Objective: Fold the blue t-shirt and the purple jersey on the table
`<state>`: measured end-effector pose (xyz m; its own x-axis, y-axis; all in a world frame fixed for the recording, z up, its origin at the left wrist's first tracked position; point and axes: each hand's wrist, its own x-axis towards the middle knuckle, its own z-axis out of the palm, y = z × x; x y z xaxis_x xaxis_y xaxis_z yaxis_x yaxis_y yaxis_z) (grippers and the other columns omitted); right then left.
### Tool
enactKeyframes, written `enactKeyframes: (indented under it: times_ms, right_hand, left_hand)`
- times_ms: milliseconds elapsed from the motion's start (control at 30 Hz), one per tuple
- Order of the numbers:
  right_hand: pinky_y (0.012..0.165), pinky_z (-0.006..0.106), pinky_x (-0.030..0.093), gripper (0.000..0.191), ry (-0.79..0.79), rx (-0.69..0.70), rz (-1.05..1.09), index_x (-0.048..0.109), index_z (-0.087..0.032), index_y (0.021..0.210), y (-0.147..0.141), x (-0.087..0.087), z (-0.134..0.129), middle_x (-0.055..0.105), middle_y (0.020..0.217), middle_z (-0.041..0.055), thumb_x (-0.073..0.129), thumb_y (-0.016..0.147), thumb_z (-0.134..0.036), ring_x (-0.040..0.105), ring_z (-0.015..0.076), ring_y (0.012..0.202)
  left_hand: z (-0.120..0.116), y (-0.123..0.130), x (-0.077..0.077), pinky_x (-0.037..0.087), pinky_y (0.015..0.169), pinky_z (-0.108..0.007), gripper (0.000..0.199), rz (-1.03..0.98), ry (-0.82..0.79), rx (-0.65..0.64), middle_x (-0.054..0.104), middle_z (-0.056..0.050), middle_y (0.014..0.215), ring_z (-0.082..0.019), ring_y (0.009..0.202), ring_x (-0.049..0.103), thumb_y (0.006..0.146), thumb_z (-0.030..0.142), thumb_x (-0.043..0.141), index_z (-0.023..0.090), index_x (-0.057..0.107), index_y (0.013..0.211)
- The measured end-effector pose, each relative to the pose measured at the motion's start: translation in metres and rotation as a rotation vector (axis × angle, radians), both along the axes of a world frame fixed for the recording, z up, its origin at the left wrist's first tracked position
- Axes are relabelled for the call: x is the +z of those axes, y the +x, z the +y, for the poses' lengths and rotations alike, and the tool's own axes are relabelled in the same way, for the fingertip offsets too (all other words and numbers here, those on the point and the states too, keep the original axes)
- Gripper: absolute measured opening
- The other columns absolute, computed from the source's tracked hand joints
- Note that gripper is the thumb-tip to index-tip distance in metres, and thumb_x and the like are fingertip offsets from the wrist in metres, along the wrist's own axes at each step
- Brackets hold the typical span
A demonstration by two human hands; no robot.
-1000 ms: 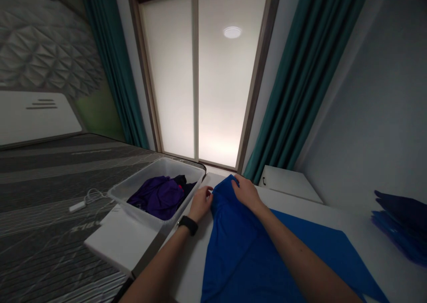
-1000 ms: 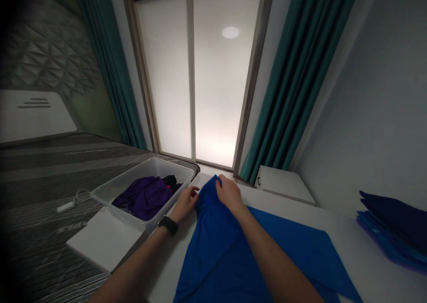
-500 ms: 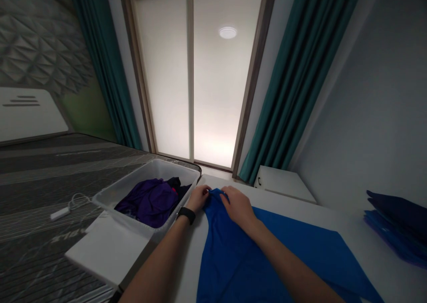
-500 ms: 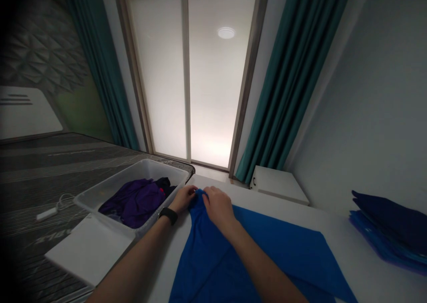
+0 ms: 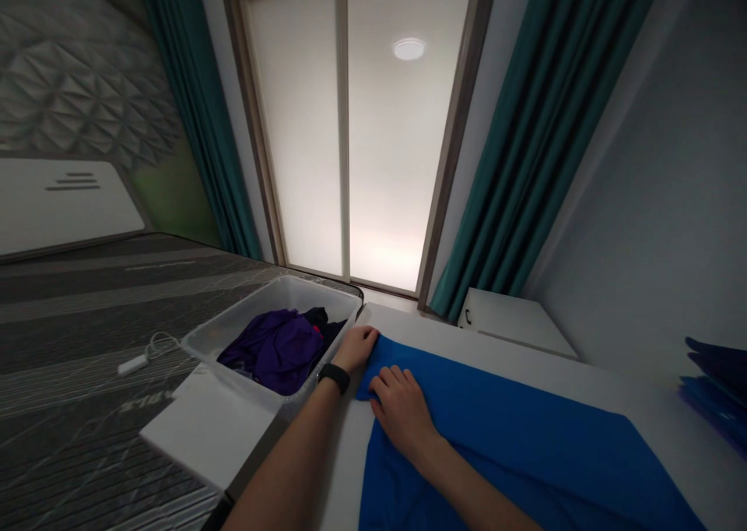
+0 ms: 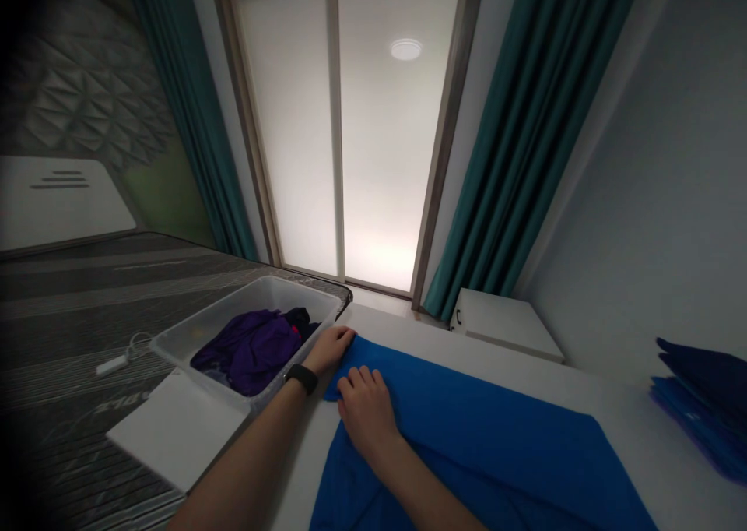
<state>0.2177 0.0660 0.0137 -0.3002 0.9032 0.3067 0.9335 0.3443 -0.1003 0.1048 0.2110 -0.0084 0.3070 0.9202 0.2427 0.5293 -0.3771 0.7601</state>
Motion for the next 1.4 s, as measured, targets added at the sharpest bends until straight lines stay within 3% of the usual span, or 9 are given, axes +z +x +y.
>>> enactKeyframes:
  times_ms: [167,367,533,700,1100,1400]
  right_hand:
    - [0.081,0.035,0.038,0.005,0.013,0.003,0.026,0.059,-0.023,0.089,-0.001,-0.002,-0.004,0.062,0.097,0.0023,0.06,0.087,-0.019,0.053,0.0207,0.094]
    - [0.082,0.035,0.038,0.004,0.013,0.002,0.045,0.059,-0.023,0.088,-0.001,-0.002,-0.008,0.062,0.097,0.0023,0.058,0.088,-0.018,0.052,0.0207,0.094]
    - [0.081,0.035,0.038,0.005,0.019,0.008,0.059,0.059,-0.023,0.089,0.001,-0.004,-0.008,0.061,0.097,0.0021,0.057,0.088,-0.018,0.052,0.0205,0.093]
    - [0.081,0.035,0.037,0.005,0.025,0.005,0.078,0.058,-0.023,0.088,0.002,-0.005,-0.008,0.061,0.096,0.0022,0.056,0.089,-0.018,0.052,0.0203,0.093]
    - [0.077,0.032,0.033,0.01,0.212,-0.081,0.347,0.05,-0.022,0.082,0.005,-0.015,-0.007,0.06,0.083,0.0017,0.046,0.088,-0.015,0.052,0.0194,0.081]
    - [0.071,0.031,0.033,0.013,0.228,-0.189,0.528,0.046,-0.022,0.08,0.012,-0.012,-0.006,0.056,0.076,0.0007,0.04,0.091,-0.017,0.053,0.0187,0.074]
  left_hand:
    - [-0.003,-0.001,-0.001,0.042,0.063,-0.025,0.027,-0.005,0.0,0.063,0.068,-0.004,0.074,-0.016,0.068,0.06,0.086,0.032,0.048,0.013,0.066,0.087]
    - [-0.007,-0.003,0.003,0.039,0.065,-0.027,0.035,0.073,0.046,0.057,0.063,-0.004,0.067,-0.017,0.069,0.057,0.089,0.034,0.045,0.015,0.063,0.066]
    - [-0.006,-0.005,0.003,0.04,0.072,-0.028,0.033,0.15,0.076,0.087,0.065,-0.008,0.077,-0.018,0.077,0.059,0.088,0.025,0.044,0.013,0.067,0.068]
    - [-0.006,-0.003,0.004,0.04,0.069,-0.027,0.036,0.237,0.069,0.095,0.066,-0.009,0.078,-0.018,0.077,0.059,0.089,0.024,0.044,0.013,0.068,0.066]
    - [-0.009,0.004,0.016,0.041,0.08,-0.03,0.042,0.434,-0.077,0.156,0.069,-0.015,0.093,-0.022,0.091,0.063,0.096,0.031,0.039,0.013,0.068,0.072]
    - [-0.011,0.004,0.019,0.035,0.097,-0.042,0.041,0.391,-0.18,0.14,0.07,-0.014,0.103,-0.028,0.107,0.06,0.095,0.035,0.036,0.016,0.069,0.078]
